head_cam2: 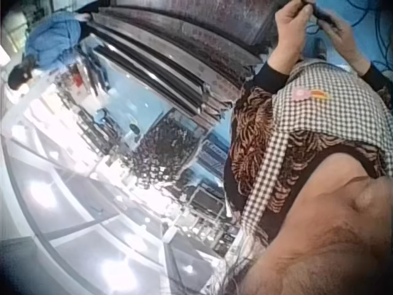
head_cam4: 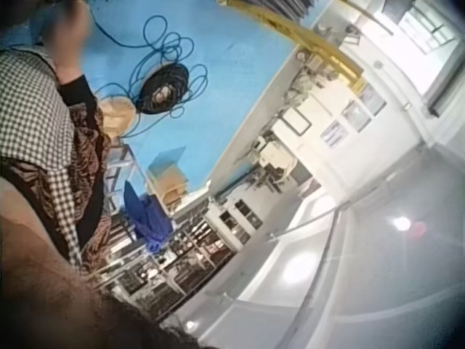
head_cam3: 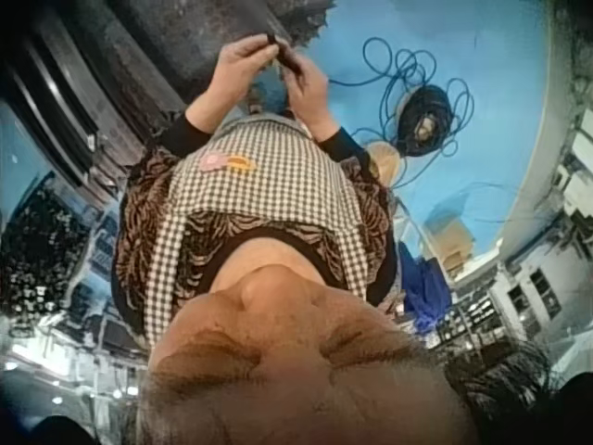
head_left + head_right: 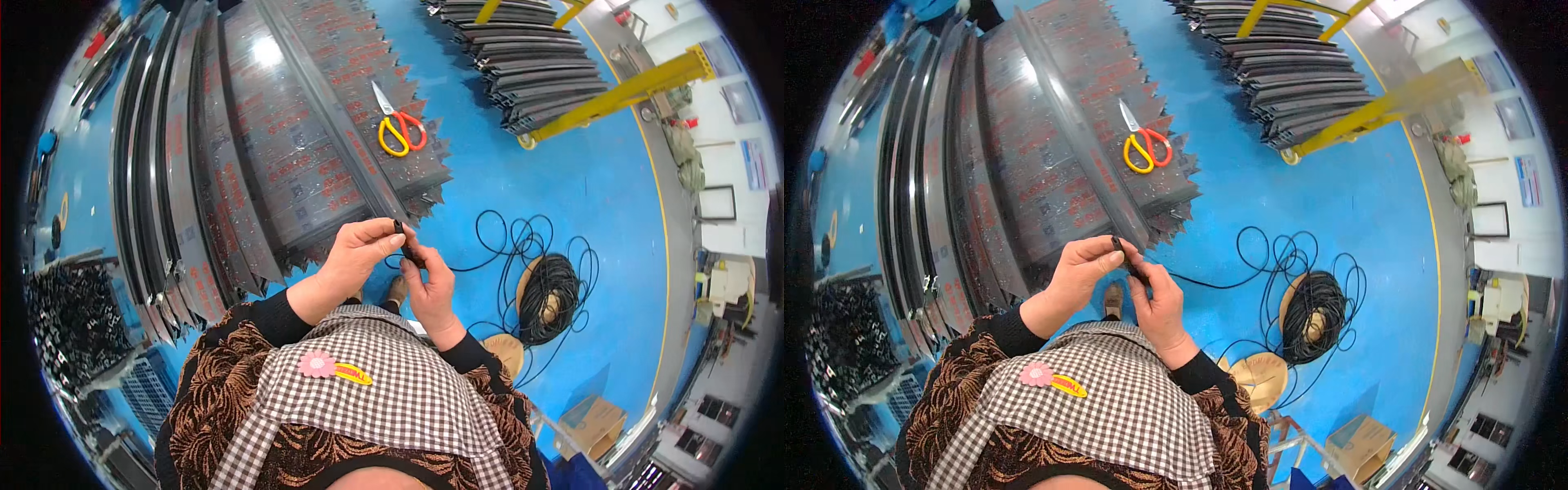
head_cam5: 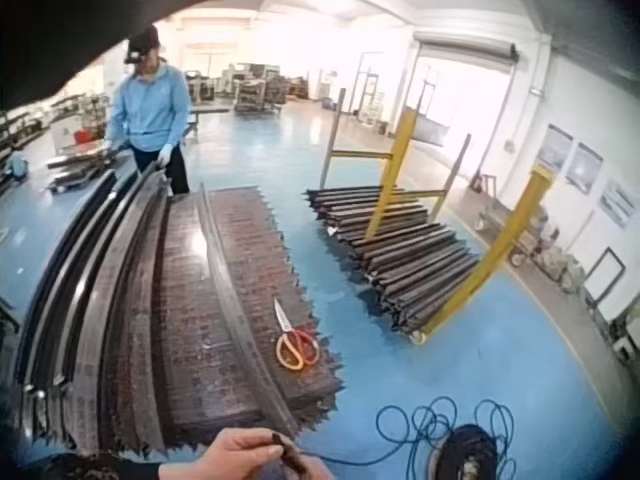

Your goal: Measure, cut, and attach rubber sealing strips to the edges of metal radiator components.

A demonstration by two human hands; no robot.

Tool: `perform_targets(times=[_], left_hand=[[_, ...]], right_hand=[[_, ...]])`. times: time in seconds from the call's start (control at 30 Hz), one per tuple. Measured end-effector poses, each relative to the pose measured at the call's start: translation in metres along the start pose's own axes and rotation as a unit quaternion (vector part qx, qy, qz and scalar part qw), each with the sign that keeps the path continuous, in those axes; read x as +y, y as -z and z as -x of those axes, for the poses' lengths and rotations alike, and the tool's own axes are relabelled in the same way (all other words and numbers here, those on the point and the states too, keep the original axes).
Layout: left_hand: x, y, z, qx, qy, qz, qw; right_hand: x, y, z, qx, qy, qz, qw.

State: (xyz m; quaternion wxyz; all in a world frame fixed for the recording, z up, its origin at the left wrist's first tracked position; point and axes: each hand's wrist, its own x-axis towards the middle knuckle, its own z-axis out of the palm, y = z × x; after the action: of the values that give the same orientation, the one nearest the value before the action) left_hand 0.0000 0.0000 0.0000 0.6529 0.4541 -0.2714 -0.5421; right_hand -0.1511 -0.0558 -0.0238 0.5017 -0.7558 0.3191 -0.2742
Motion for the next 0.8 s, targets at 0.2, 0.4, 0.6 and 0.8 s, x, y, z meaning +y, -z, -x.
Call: perform_targets(times=[0.2, 0.4, 0.6, 0.8], left_hand=[[-0.012, -0.012, -0.005, 0.048, 0.020, 0.014, 0.999], [-0.010, 0.000, -0.004, 0.126, 0.025, 0.037, 0.991], [-0.008, 0.015, -0.005, 0.179, 0.018, 0.078, 0.981], [-0.012, 0.023, -0.017, 0.166, 0.046, 0.046, 0.984]], right_hand=[[0.005, 0.010, 0.000, 0.006, -0.003, -0.060, 0.998], [0.014, -0.005, -0.013, -0.069, -0.030, -0.103, 0.992], [0.018, -0.017, -0.031, -0.133, -0.038, -0.100, 0.985], [0.026, -0.009, -0.036, -0.131, -0.065, -0.098, 0.984]])
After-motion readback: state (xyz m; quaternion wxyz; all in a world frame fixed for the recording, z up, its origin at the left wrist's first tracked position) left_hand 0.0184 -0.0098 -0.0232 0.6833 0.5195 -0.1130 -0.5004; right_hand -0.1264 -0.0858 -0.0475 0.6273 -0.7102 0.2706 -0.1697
